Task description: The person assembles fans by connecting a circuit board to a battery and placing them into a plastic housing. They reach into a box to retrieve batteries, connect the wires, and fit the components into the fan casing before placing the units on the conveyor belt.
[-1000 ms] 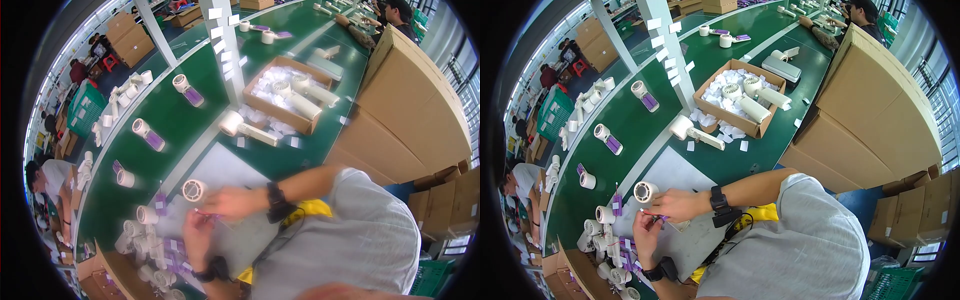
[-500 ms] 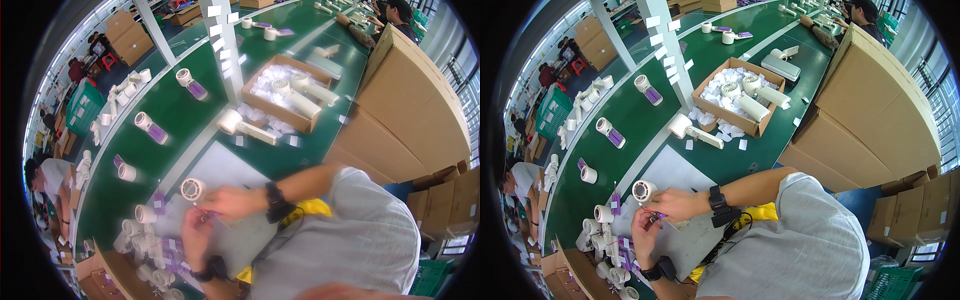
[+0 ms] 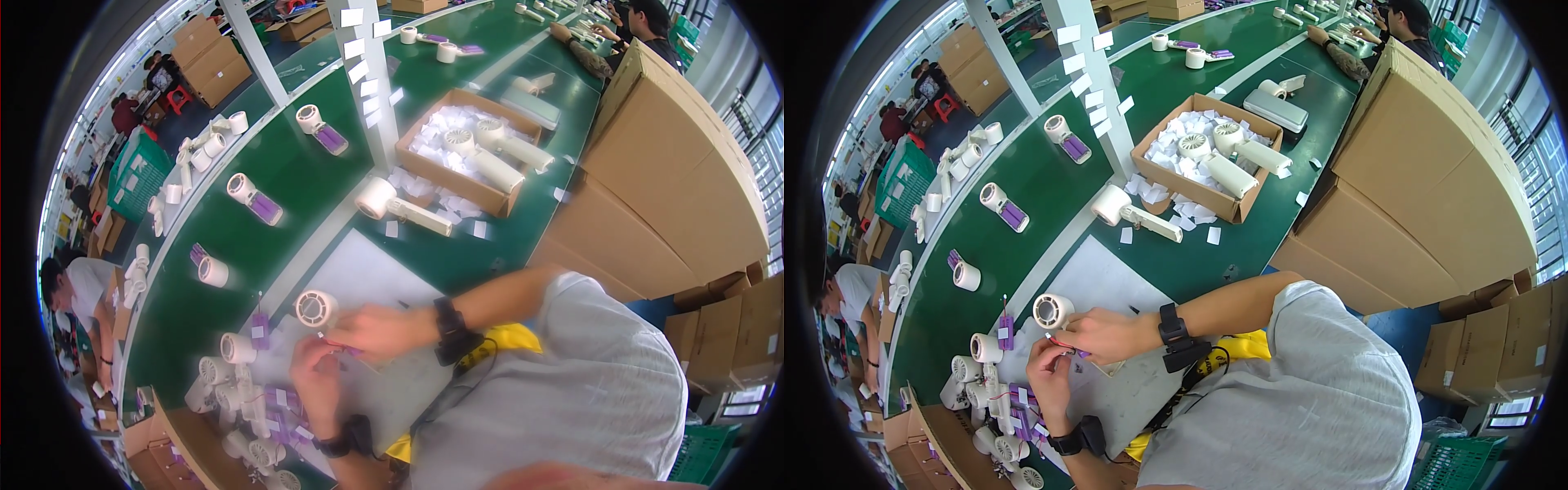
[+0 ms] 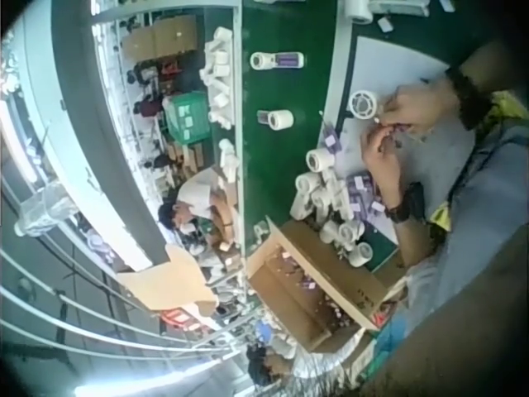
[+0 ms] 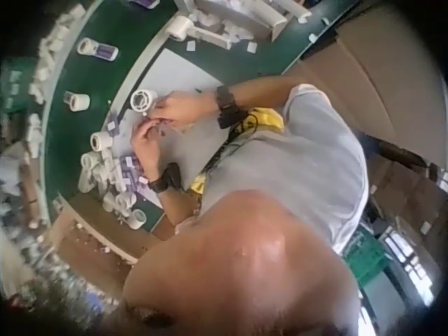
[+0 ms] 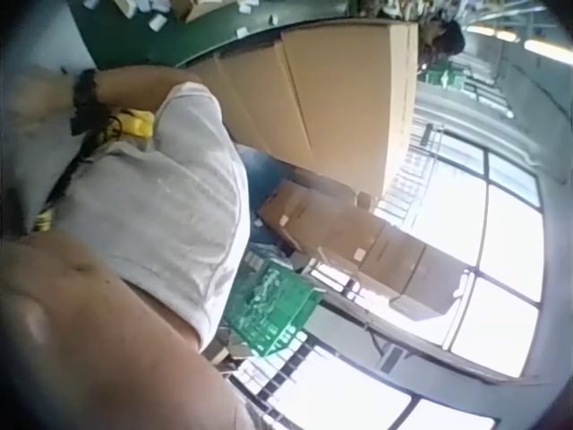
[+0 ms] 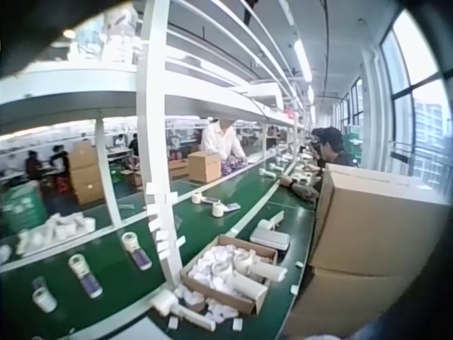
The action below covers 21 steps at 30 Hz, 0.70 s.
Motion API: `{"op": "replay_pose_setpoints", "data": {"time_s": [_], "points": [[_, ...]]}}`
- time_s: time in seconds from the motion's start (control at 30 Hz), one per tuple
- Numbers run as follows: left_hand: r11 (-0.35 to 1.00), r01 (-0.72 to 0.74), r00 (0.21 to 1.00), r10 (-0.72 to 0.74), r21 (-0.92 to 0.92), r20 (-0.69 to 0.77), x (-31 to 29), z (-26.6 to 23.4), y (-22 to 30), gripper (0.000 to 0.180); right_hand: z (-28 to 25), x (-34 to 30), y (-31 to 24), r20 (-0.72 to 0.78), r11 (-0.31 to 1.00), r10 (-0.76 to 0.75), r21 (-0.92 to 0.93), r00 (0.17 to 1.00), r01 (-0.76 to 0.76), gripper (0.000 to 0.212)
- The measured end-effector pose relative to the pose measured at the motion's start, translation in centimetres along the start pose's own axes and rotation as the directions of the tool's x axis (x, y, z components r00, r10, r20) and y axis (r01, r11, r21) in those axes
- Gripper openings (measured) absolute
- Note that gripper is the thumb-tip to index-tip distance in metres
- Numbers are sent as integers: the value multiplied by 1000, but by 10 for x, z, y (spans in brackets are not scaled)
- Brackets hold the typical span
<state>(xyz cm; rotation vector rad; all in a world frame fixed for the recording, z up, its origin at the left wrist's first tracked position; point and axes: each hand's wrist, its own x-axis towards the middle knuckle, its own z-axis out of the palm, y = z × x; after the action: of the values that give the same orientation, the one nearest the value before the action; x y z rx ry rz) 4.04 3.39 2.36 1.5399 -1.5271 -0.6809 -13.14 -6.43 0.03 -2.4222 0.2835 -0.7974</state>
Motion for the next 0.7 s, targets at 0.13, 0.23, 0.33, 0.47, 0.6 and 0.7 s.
{"op": "replay_pose_setpoints", "data": {"time_s": [0.13,0.23,0.33,0.47,0.6,0.7], "points": [[998,63,998,-64,-17,-13,-2,1,-2,15,-1,1,-3,11,1000,8,-17,1000,-8,44],[995,101,995,-101,24,-15,-7,1,6,13,-5,1,-6,69,1000,18,4,997,-19,43],[999,44,996,-44,-1,73,-5,13,-4,17,-17,-12,-4,74,999,30,-30,997,-28,44],[993,8,987,11,-115,160,-6,26,7,26,-29,-23,-11,59,1000,12,-3,998,-12,50],[985,75,993,-59,-158,99,-6,36,10,28,-34,-25,-10,110,999,47,-8,993,-47,48],[946,174,983,-152,-273,99,-6,33,7,27,-28,-27,0,71,990,84,111,994,-91,39]]}}
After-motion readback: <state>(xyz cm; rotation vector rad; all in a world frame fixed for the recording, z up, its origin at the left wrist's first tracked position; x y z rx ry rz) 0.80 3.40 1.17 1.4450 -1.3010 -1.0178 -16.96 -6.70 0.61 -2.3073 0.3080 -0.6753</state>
